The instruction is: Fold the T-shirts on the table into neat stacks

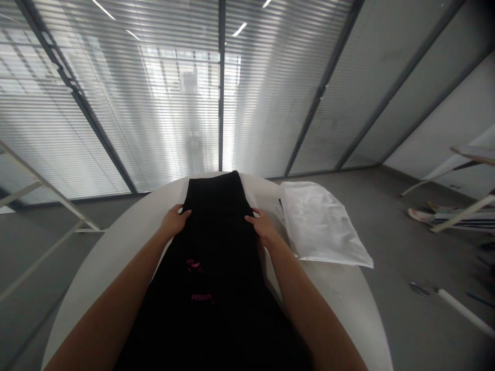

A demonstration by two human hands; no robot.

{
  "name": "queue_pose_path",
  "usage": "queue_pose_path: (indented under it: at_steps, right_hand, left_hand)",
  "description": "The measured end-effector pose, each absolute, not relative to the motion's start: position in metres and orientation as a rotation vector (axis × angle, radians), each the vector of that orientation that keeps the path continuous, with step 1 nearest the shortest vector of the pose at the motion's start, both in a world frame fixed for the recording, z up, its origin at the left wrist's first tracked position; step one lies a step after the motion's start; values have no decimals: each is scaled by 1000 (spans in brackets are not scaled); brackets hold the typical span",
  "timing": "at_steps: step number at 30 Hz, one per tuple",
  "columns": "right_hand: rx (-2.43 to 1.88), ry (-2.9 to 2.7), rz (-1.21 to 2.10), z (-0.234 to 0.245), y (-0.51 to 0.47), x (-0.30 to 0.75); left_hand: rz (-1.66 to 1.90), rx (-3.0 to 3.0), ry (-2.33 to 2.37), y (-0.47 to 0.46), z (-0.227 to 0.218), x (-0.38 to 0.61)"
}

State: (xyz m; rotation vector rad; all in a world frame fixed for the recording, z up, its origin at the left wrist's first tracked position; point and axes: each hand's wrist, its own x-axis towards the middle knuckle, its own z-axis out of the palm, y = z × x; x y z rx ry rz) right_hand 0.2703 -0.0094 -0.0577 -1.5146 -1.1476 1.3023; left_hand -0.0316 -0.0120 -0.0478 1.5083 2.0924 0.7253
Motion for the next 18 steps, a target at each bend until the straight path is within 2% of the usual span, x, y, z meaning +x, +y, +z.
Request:
queue_pose_path:
  at_steps: [4, 11, 15, 18]
  right_hand:
    - [-1548, -1171, 1297, -53, -9, 274]
    - [-1751, -1410, 1601, -20, -25, 296]
    - [-1747, -1645, 1714, -12, -32, 298]
    - [-1691, -1736, 1657, -18, -32, 291]
  left_hand:
    - [661, 1627, 2257, -11, -45, -8]
    - [243, 1684, 2459, -78, -27, 15]
    - [97, 1655, 2307, -107, -19, 6]
    - [113, 1733, 2073, -119, -20, 4]
